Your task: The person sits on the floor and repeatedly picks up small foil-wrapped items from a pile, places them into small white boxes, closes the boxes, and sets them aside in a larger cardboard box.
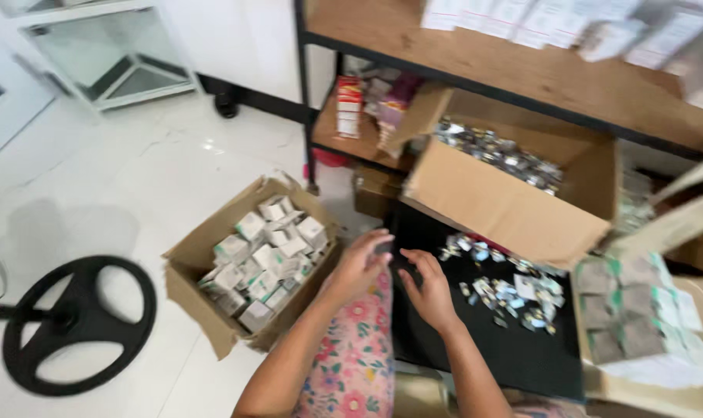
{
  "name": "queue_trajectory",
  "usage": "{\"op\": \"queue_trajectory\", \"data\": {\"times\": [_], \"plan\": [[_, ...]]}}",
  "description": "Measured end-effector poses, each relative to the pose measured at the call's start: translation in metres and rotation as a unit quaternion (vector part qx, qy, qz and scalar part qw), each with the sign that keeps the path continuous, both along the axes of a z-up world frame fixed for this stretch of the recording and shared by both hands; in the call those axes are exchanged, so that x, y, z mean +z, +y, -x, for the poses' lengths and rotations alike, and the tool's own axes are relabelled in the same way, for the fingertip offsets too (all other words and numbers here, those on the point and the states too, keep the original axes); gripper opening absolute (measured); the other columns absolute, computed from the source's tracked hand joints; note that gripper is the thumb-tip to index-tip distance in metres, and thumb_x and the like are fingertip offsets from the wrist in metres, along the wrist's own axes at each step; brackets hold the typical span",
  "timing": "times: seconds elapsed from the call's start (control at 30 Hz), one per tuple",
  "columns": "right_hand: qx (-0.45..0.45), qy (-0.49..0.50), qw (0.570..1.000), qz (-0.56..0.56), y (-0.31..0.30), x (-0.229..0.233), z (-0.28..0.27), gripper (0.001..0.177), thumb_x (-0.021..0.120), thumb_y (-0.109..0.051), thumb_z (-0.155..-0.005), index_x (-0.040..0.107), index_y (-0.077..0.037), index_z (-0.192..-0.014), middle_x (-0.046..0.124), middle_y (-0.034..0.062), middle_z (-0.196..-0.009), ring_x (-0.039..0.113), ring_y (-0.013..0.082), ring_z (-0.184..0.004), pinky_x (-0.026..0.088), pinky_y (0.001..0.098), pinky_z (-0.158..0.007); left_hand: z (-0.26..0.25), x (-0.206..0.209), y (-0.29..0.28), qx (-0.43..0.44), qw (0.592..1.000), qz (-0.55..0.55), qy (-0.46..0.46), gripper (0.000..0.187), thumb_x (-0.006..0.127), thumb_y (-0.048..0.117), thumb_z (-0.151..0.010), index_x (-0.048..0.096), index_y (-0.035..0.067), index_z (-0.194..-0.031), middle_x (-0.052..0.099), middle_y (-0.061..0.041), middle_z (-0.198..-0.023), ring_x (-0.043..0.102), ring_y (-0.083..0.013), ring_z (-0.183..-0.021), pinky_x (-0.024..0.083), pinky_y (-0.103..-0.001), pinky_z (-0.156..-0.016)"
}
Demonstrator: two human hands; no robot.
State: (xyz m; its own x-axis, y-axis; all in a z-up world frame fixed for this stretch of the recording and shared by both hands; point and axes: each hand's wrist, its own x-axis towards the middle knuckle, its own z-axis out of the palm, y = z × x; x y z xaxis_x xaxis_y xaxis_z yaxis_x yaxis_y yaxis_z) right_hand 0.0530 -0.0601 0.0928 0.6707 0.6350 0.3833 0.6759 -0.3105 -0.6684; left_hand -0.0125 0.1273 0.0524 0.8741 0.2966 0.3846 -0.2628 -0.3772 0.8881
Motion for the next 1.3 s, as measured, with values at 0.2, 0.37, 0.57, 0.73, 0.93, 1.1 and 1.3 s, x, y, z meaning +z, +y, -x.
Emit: {"op": "queue_trajectory", "data": {"times": [0.2, 0.37, 0.57, 0.73, 0.93, 1.1, 1.3], "plan": [[0.066, -0.063, 0.996, -0.014, 0.087, 0.007, -0.001, 0.041, 0.076, -0.006, -0.084, 0.067, -0.007, -0.124, 0.065, 0.0167, -0.123, 0.063, 0.0377, -0.114, 0.051, 0.0429, -0.097, 0.06, -0.013, 0.106, 0.136, 0.987, 0.079, 0.037, 0.037, 0.065, 0.02, -0.099, 0.063, 0.007, -0.133, 0.063, -0.012, -0.139, 0.064, -0.0243, -0.126, 0.056, -0.037, -0.101], [-0.13, -0.226, 0.965, -0.039, 0.049, 0.038, -0.078, 0.016, 0.071, -0.003, -0.094, 0.065, -0.004, -0.108, 0.068, 0.0166, -0.117, 0.06, 0.0387, -0.114, 0.046, 0.0499, -0.101, 0.035, 0.014, 0.097, 0.078, 0.996, 0.028, 0.038, 0.034, 0.067, 0.019, -0.097, 0.065, 0.007, -0.129, 0.065, -0.014, -0.136, 0.065, -0.0293, -0.124, 0.053, -0.041, -0.098], [-0.327, -0.219, 0.898, 0.198, -0.049, 0.076, -0.189, 0.023, 0.063, -0.026, -0.11, 0.071, -0.006, -0.103, 0.071, 0.0214, -0.099, 0.066, 0.0413, -0.097, 0.05, 0.0518, -0.089, -0.069, 0.067, 0.026, -0.025, 0.99, -0.093, -0.103, 0.041, 0.07, 0.02, -0.097, 0.061, 0.007, -0.135, 0.061, -0.015, -0.14, 0.057, -0.0355, -0.134, 0.045, -0.043, -0.115], [-0.272, -0.206, 0.91, 0.234, -0.066, 0.072, -0.166, 0.029, 0.056, -0.031, -0.104, 0.072, -0.008, -0.1, 0.073, 0.0181, -0.091, 0.068, 0.0391, -0.087, 0.05, 0.0525, -0.081, -0.154, 0.099, -0.048, 0.031, 0.942, -0.302, -0.142, 0.059, 0.07, 0.037, -0.092, 0.055, 0.012, -0.143, 0.053, -0.012, -0.151, 0.038, -0.036, -0.147, 0.022, -0.062, -0.121], [-0.215, -0.102, 0.926, 0.294, -0.085, 0.085, -0.178, 0.033, 0.054, -0.036, -0.103, 0.073, -0.008, -0.105, 0.072, 0.0192, -0.09, 0.069, 0.0402, -0.089, 0.052, 0.051, -0.08, -0.171, 0.068, -0.065, 0.076, 0.928, -0.352, -0.093, 0.055, 0.069, 0.036, -0.092, 0.058, 0.016, -0.143, 0.056, -0.005, -0.141, 0.042, -0.0285, -0.144, 0.02, -0.069, -0.121], [-0.116, 0.136, 0.933, 0.312, -0.113, 0.062, -0.267, 0.041, 0.054, -0.042, -0.106, 0.074, -0.008, -0.119, 0.077, 0.0177, -0.108, 0.073, 0.0342, -0.104, 0.056, 0.043, -0.092, -0.181, 0.047, -0.073, 0.093, 0.929, -0.345, -0.097, 0.047, 0.069, 0.03, -0.094, 0.06, 0.015, -0.138, 0.057, -0.003, -0.137, 0.046, -0.0274, -0.14, 0.022, -0.07, -0.12], [0.028, 0.036, 0.902, 0.43, -0.063, 0.019, -0.363, 0.082, 0.072, -0.055, -0.086, 0.041, -0.016, -0.152, 0.046, 0.0217, -0.153, 0.048, 0.0403, -0.139, 0.041, 0.0468, -0.115, -0.183, 0.045, -0.07, 0.1, 0.928, -0.337, -0.125, 0.043, 0.069, 0.029, -0.095, 0.061, 0.016, -0.135, 0.058, -0.003, -0.133, 0.048, -0.0266, -0.137, 0.024, -0.071, -0.117]]}}
